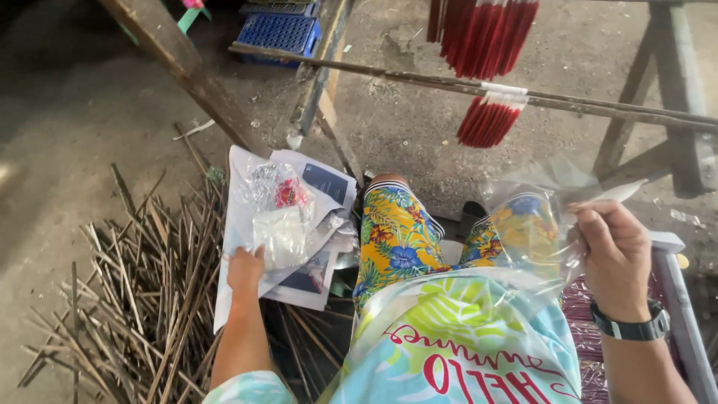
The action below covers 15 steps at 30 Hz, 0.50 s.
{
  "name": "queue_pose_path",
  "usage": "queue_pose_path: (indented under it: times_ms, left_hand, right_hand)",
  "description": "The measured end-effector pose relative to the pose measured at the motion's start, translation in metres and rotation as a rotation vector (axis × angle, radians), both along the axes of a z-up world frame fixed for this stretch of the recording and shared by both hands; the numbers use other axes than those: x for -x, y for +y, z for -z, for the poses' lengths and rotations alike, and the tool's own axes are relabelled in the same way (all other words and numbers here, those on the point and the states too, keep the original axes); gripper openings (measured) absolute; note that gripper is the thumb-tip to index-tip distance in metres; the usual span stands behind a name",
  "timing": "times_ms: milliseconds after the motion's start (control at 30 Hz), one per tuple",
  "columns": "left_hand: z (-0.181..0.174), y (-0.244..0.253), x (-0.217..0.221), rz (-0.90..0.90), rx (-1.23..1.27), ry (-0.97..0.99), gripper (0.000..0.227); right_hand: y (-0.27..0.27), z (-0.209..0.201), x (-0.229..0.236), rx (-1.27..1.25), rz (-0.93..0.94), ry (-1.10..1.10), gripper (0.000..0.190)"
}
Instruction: Bundling incense sticks and sliding them into plastic sleeves for packaging.
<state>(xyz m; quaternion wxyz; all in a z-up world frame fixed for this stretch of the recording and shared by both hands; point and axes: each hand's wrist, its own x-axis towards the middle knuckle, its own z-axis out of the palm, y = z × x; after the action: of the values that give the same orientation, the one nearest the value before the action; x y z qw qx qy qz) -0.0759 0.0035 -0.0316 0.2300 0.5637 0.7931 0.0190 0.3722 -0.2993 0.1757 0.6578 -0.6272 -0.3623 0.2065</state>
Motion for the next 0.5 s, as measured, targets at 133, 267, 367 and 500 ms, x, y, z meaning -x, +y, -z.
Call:
queue_pose_path:
  times_ms: [133, 267, 367, 500]
  left_hand:
    - [-0.063, -0.006, -0.016, 0.028, -0.165, 0.102, 0.072]
    - [-0.120, -0.013, -0.069, 0.273, -0.417, -0.103, 0.056]
    - [-0.151, -0.041, -0.146, 0.630, -0.395, -0.554, 0.047]
    - [-0.192, -0.104, -0.238, 1.123, 0.120, -1.319, 0.063]
  right_hand:
    - [0.000, -0.007, 0.008, 0.085, 0.021, -0.103, 0.012]
    - [0.001, -0.012, 0.015, 0.050, -0.125, -0.159, 0.013]
    - [0.002, -0.005, 0.017, 0.008, -0.267, -0.161, 0.013]
    - [0.007, -0.008, 0.022, -0.013, -0.360, -0.224, 0.014]
